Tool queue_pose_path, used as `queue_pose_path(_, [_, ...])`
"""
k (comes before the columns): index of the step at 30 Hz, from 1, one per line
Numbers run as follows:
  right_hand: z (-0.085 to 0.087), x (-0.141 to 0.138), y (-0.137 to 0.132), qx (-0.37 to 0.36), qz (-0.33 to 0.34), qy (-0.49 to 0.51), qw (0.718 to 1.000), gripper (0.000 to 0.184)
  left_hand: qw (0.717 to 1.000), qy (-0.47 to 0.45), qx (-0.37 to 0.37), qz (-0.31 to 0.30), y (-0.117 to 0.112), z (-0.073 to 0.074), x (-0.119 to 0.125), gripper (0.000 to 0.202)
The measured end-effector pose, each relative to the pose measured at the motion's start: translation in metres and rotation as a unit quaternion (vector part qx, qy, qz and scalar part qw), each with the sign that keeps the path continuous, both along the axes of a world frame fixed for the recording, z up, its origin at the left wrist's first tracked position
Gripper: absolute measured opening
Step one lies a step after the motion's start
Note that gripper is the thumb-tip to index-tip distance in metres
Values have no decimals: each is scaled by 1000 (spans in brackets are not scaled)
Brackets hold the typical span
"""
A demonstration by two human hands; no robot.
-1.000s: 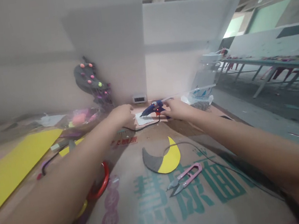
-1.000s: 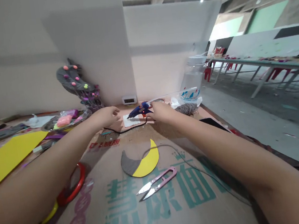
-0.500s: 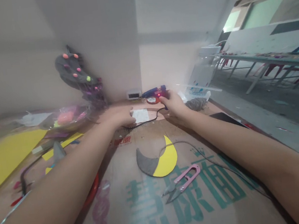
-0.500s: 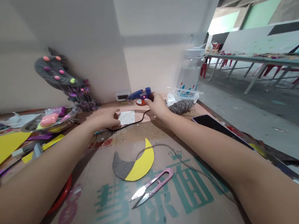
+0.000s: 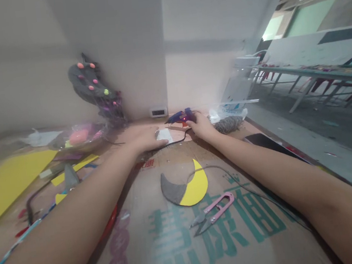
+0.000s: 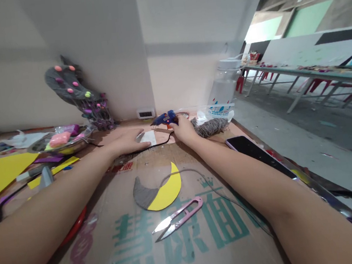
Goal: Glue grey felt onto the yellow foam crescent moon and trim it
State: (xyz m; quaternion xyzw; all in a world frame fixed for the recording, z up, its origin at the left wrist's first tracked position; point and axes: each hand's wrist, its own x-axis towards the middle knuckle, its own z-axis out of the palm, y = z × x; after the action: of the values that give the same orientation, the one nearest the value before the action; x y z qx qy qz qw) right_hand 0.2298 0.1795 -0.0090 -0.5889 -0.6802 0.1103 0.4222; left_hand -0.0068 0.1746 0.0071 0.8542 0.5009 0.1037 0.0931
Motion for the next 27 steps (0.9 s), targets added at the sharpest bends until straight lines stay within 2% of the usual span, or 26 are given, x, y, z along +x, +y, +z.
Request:
queue_pose_path(10, [1,1,-1,3,7,-10,1000,38,999,42,6,21,9,-4,-5,75])
queue_pose_path(16, [2,2,-1,2,10,-15,1000,38,997,54,20,43,11,-4,-7,88])
queue_pose_path(23, [2,0,-3,-2,0,-24,1000,34,999,33,20,32,11,-6,-6,78])
queue_pose_path(27, [2,-2,-5,-6,-9,-32,999,31,999,41,16,27,15,-8,-7,82])
